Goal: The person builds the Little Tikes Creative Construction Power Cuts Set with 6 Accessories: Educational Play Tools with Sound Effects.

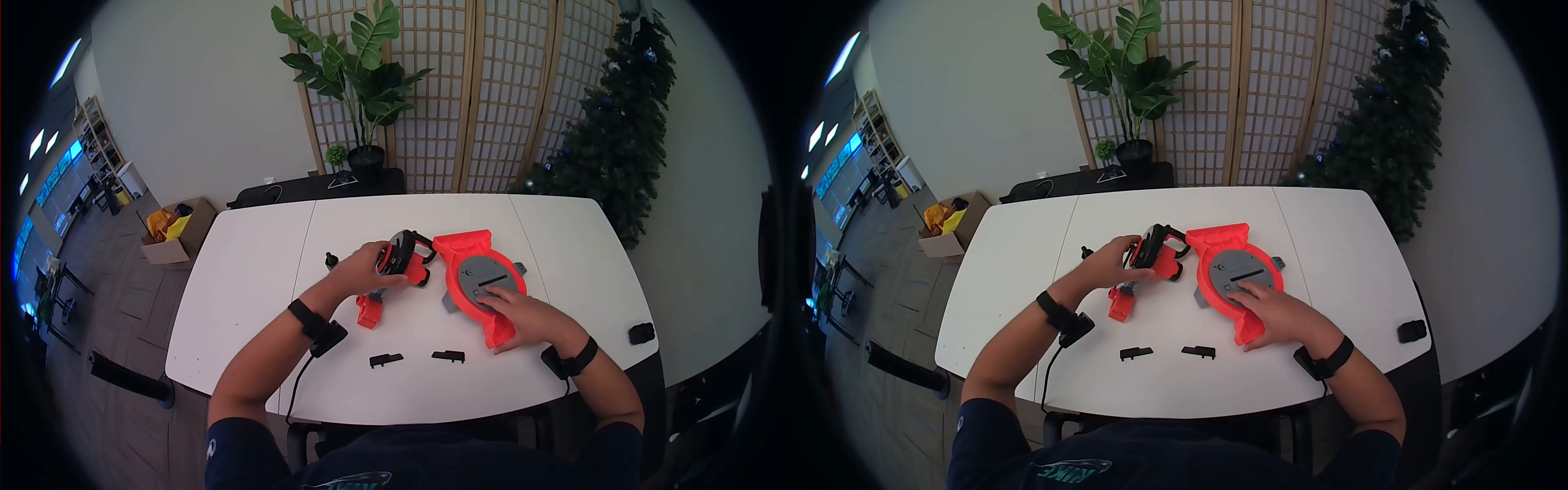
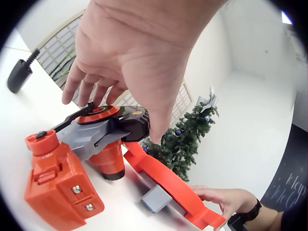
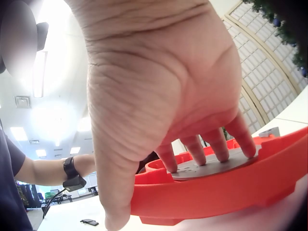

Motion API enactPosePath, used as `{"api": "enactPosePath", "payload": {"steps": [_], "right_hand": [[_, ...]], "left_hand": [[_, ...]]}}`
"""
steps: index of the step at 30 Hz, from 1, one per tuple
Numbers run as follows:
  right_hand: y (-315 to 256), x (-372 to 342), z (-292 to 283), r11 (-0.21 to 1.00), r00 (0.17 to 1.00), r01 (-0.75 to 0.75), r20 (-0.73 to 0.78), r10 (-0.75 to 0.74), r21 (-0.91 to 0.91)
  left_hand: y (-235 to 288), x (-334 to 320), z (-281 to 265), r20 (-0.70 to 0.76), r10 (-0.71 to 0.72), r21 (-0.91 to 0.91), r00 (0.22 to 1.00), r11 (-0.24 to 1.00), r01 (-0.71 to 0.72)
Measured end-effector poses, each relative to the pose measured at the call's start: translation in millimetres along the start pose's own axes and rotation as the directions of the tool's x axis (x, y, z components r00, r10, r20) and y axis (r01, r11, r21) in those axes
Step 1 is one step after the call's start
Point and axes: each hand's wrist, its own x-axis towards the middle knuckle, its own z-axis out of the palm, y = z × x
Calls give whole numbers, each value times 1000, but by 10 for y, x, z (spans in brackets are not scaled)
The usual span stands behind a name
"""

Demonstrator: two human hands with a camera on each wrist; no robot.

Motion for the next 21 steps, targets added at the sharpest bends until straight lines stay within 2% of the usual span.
{"api": "enactPosePath", "payload": {"steps": [8,11,16,21], "right_hand": [[35,17,-2,1000,1000,12,-8,-12,2],[47,28,0,1000,1000,11,-2,-11,2],[25,36,-20,1000,1000,0,9,0,3],[85,40,22,1000,1000,19,-3,-19,16]], "left_hand": [[-211,143,50,22,19,-100,1000,995,-17],[-266,182,51,46,-12,-150,999,989,19],[-229,217,-6,166,1,-210,986,977,34],[-333,238,70,133,-27,-250,991,966,60]]}}
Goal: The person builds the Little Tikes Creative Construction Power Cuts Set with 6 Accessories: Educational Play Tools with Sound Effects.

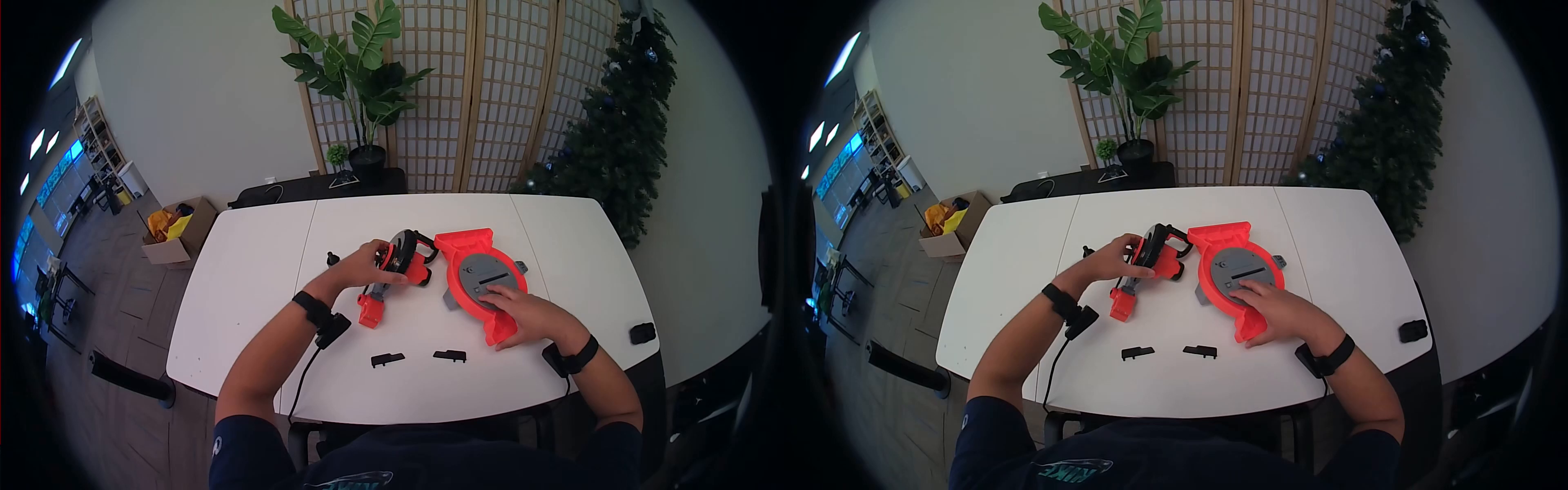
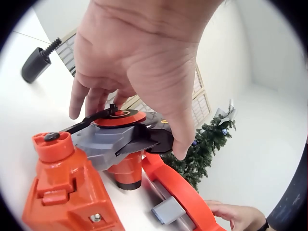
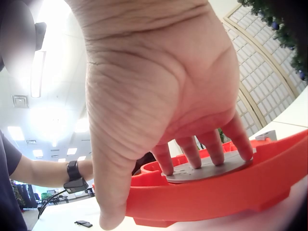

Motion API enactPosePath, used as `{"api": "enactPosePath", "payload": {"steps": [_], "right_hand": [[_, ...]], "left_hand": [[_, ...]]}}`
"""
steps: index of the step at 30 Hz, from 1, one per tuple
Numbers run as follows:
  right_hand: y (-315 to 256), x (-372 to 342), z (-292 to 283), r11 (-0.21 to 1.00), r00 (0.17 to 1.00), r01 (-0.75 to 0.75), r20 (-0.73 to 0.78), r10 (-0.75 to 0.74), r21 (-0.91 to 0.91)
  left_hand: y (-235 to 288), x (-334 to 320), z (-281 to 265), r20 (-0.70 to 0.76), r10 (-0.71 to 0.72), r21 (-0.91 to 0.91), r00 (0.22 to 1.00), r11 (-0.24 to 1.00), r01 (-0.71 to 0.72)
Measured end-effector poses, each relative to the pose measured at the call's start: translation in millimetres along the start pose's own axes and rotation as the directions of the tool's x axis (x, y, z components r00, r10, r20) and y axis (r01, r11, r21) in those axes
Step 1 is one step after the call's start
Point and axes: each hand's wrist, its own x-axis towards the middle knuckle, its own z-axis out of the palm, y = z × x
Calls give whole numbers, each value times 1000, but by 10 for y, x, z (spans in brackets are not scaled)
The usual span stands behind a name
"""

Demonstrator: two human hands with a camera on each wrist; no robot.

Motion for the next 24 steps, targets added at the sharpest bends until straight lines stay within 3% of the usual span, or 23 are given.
{"api": "enactPosePath", "payload": {"steps": [6,16,24], "right_hand": [[-102,-5,67,1000,998,3,-65,-3,-4],[-51,6,113,1000,999,10,-45,-11,-14],[-164,2,159,998,996,-36,-84,32,-48]], "left_hand": [[114,-52,12,18,-48,-52,999,997,49],[-16,102,31,65,-77,-124,995,989,85],[-63,160,33,94,-47,-143,994,988,60]]}}
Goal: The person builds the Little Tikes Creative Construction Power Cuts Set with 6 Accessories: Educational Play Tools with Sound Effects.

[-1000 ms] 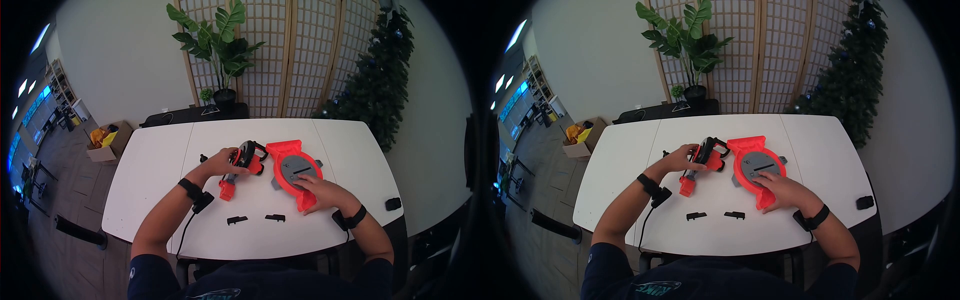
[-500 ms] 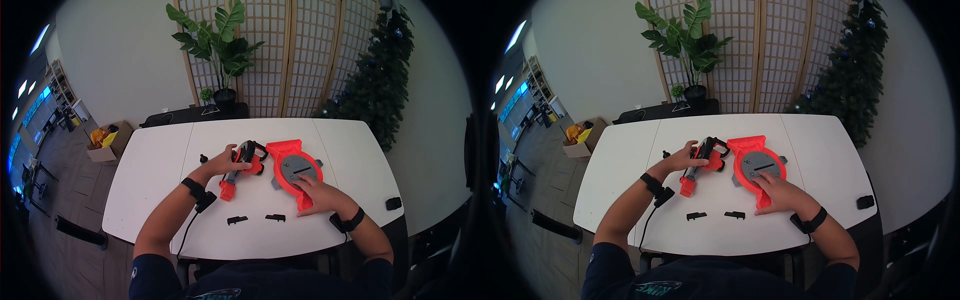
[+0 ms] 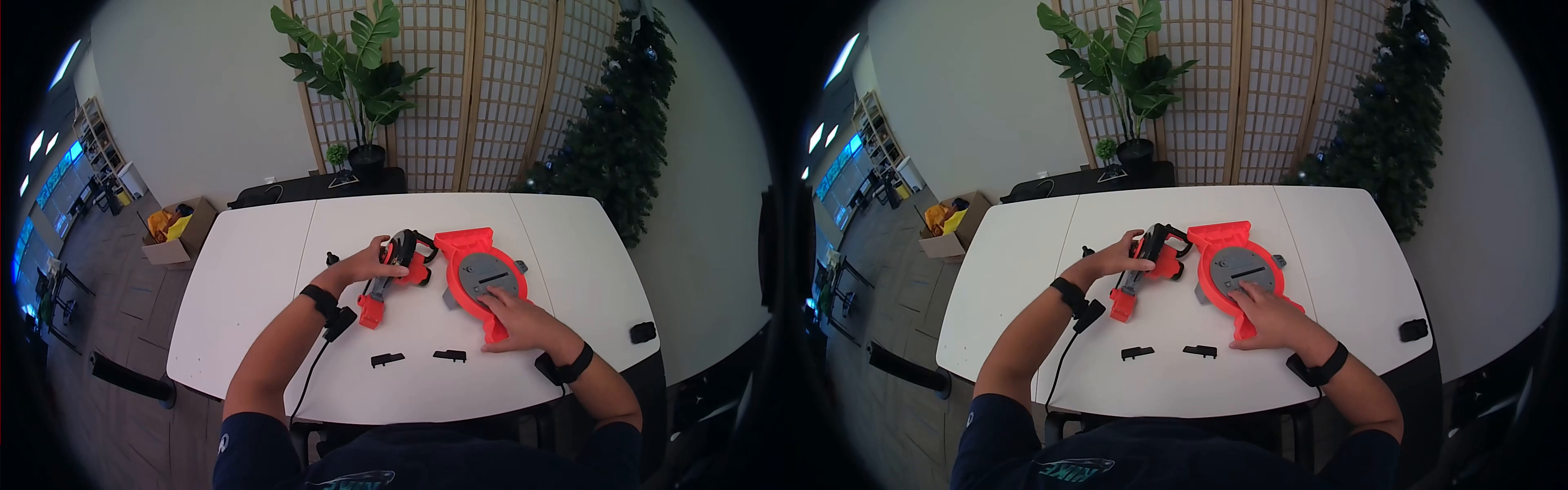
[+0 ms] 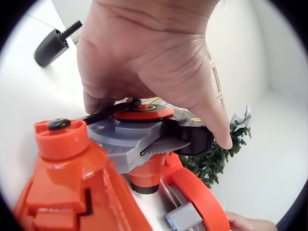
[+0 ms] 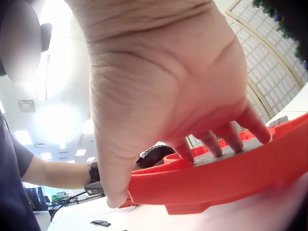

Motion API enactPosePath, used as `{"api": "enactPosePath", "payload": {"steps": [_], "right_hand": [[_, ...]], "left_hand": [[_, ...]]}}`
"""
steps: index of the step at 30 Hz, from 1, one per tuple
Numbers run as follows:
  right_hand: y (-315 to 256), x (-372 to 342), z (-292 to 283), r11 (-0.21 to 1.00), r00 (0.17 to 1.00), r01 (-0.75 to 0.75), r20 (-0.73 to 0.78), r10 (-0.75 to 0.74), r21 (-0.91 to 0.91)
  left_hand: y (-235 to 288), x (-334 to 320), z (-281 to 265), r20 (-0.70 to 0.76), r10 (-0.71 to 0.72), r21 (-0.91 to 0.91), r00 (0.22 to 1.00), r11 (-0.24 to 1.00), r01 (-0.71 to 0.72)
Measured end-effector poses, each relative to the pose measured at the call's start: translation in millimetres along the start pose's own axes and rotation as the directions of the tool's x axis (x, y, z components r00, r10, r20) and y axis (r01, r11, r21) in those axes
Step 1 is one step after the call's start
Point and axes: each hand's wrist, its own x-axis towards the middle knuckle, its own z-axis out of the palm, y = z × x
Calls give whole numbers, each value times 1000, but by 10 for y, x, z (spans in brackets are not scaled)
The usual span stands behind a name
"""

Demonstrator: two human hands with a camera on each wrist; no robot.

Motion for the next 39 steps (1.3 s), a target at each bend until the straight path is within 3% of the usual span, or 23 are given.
{"api": "enactPosePath", "payload": {"steps": [16,28,31,32,33,35,36,37,39], "right_hand": [[-32,10,-61,994,995,-101,30,99,52],[111,24,-66,994,996,-89,3,89,67],[-6,28,-79,1000,999,-28,-18,28,-11],[-53,18,-51,989,995,17,-92,-30,-147],[-105,10,-30,958,983,50,-156,-97,-283],[-268,-19,-61,940,969,74,-197,-146,-333],[-338,-27,-71,918,952,98,-233,-199,-383],[-379,-23,-68,918,952,98,-233,-199,-383],[-451,-11,-56,955,952,251,-138,-273,-157]], "left_hand": [[-130,24,-61,-141,-6,-29,990,1000,2],[-124,-10,-172,-112,-23,-49,993,999,18],[115,-197,-174,-165,-55,98,985,993,72],[118,-217,-173,-164,-55,98,985,993,71],[103,-247,-170,-227,28,140,973,990,4],[153,-327,-145,-284,113,188,952,980,-61],[174,-378,-129,-335,198,329,921,941,-82],[227,-449,-108,-372,287,464,883,881,-91],[374,-610,-40,-370,358,509,857,850,-135]]}}
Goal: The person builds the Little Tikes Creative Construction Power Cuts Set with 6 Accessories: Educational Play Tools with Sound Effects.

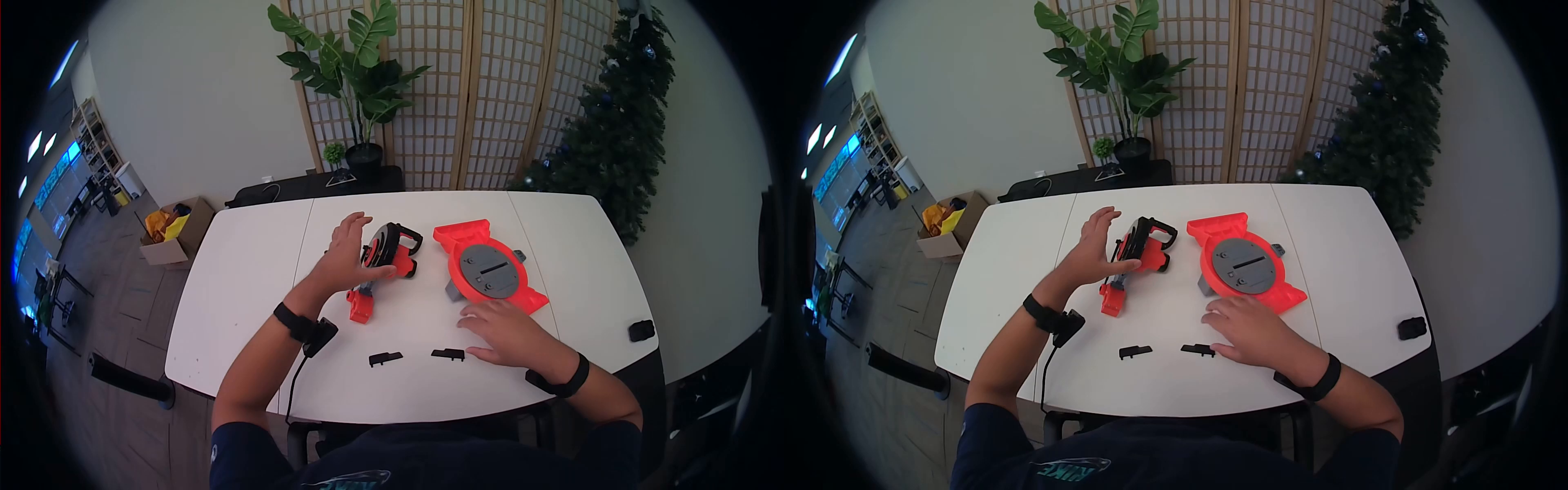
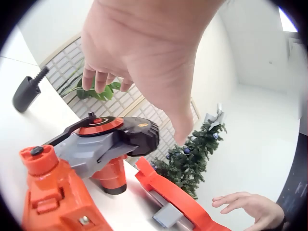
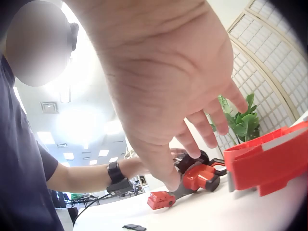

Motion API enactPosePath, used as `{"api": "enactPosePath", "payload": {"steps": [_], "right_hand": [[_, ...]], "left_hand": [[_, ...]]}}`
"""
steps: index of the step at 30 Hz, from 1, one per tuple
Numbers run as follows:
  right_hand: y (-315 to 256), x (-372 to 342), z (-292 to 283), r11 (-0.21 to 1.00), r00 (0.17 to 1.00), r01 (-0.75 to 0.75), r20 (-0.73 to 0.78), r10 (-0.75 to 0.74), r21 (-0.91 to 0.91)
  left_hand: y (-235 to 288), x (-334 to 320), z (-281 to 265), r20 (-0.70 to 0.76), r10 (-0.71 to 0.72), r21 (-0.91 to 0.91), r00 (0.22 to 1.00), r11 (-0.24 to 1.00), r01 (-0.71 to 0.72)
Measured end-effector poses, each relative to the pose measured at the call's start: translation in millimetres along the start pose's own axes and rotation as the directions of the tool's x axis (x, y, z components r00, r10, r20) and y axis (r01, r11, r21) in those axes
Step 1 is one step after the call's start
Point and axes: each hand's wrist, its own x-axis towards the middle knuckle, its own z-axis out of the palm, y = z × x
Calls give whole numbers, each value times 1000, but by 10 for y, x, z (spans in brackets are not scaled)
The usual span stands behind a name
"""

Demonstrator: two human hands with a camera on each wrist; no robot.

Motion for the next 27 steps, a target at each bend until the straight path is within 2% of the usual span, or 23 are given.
{"api": "enactPosePath", "payload": {"steps": [1,2,3,4,6,7,9,10,19,21,24,26,27], "right_hand": [[-48,28,-2,1000,1000,0,1,0,1],[-102,61,-4,998,989,-27,146,19,54],[-136,78,0,993,957,-62,289,30,103],[-136,82,47,993,957,-63,288,31,103],[-95,99,210,988,943,62,315,-104,141],[-82,114,254,988,944,62,314,-104,140],[-63,146,325,971,910,128,366,-196,202],[-57,152,364,971,910,128,365,-195,201],[-78,204,548,972,904,210,359,-233,103],[-93,206,577,976,936,213,280,-213,31],[-80,180,640,985,961,174,214,-173,16],[-108,183,611,989,965,145,217,-144,11],[-118,181,602,993,968,117,221,-116,5]], "left_hand": [[89,-56,-39,-37,67,27,997,997,-66],[159,-114,-78,-36,67,27,997,997,-66],[223,-171,-112,-18,126,12,992,992,-126],[275,-225,-132,0,186,-5,983,983,-186],[347,-330,-130,30,211,-22,977,977,-210],[382,-378,-130,59,235,-40,970,972,-233],[472,-468,-163,95,215,-71,972,975,-209],[506,-508,-175,132,195,-102,972,978,-182],[379,-667,-103,92,178,-145,980,976,-163],[359,-688,-91,101,155,-159,983,978,-138],[355,-716,-69,132,156,-129,979,982,-139],[411,-726,-73,309,101,-80,946,994,-80],[396,-742,-24,307,143,-73,941,989,-126]]}}
